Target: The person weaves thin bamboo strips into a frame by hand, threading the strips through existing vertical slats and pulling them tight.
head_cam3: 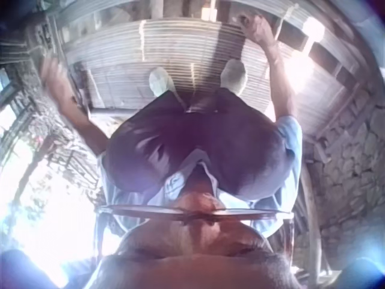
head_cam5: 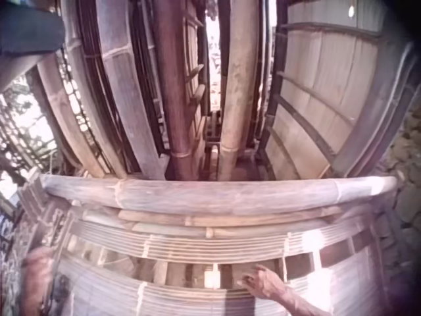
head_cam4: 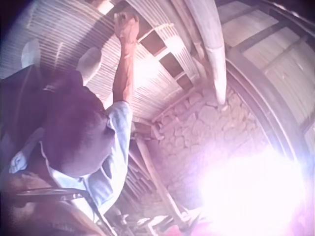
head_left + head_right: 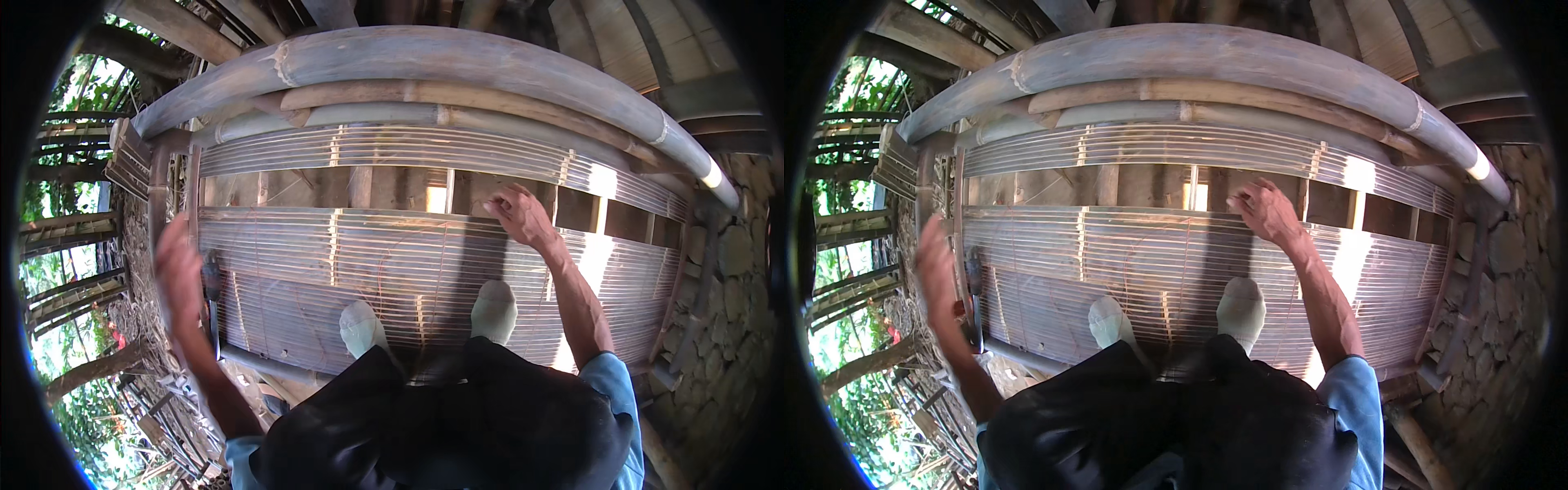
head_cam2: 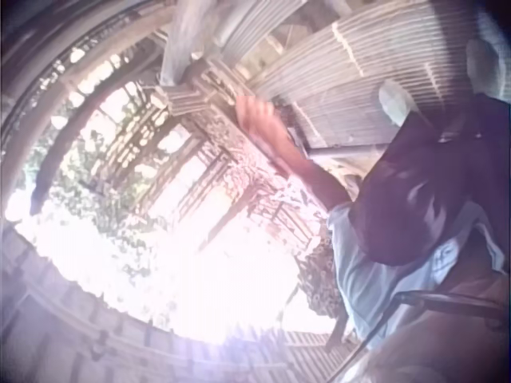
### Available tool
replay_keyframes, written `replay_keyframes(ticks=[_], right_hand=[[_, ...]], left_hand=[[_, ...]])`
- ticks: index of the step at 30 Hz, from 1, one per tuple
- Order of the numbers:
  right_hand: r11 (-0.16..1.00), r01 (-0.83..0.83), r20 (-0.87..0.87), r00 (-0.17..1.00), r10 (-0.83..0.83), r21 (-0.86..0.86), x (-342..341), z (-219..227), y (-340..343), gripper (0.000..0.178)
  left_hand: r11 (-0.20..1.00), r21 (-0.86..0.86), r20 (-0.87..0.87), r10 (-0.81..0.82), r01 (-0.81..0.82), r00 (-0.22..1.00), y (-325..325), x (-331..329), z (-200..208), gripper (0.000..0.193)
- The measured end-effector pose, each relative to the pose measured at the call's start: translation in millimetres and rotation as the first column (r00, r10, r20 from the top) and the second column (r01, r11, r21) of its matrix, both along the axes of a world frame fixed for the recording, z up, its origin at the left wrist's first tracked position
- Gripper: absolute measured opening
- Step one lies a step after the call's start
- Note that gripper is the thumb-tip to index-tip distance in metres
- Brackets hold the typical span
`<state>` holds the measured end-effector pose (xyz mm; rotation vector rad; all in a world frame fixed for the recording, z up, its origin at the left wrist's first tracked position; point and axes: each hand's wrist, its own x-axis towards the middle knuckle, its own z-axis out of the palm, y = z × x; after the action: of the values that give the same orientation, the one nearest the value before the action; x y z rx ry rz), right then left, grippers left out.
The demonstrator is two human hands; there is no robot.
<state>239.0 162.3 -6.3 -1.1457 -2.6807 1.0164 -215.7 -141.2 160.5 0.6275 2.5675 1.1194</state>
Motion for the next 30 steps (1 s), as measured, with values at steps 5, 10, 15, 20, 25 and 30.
replay_keyframes(ticks=[5,10,15,20,25,30], right_hand=[[0.97,0.145,0.086,0.988,-0.13,-0.193,-59,-25,-3,0.031],[0.963,0.152,0.136,0.983,-0.124,-0.22,-78,-66,-7,0.034],[0.941,0.159,0.115,0.985,-0.13,-0.298,-74,-33,-11,0.027],[0.963,0.115,-0.322,0.927,-0.193,-0.244,-45,1,-13,0.011],[0.991,-0.006,-0.311,0.95,-0.035,-0.131,-45,22,-24,0.009],[0.999,-0.04,-0.34,0.94,0.041,0.011,-43,26,-21,0.006]], left_hand=[[0.793,-0.161,0.064,-0.586,0.588,0.808,145,105,-117,0.018],[0.687,-0.235,0.033,-0.701,0.688,0.712,214,205,-217,0.014],[0.698,-0.205,-0.12,-0.714,0.686,0.69,211,213,-225,0.014],[0.766,0.175,0.685,-0.546,0.619,0.482,222,184,-178,0.046],[0.781,0.435,0.787,-0.572,0.448,0.232,202,209,-147,0.082],[0.649,0.072,0.137,-0.758,0.757,0.637,159,201,-122,0.061]])
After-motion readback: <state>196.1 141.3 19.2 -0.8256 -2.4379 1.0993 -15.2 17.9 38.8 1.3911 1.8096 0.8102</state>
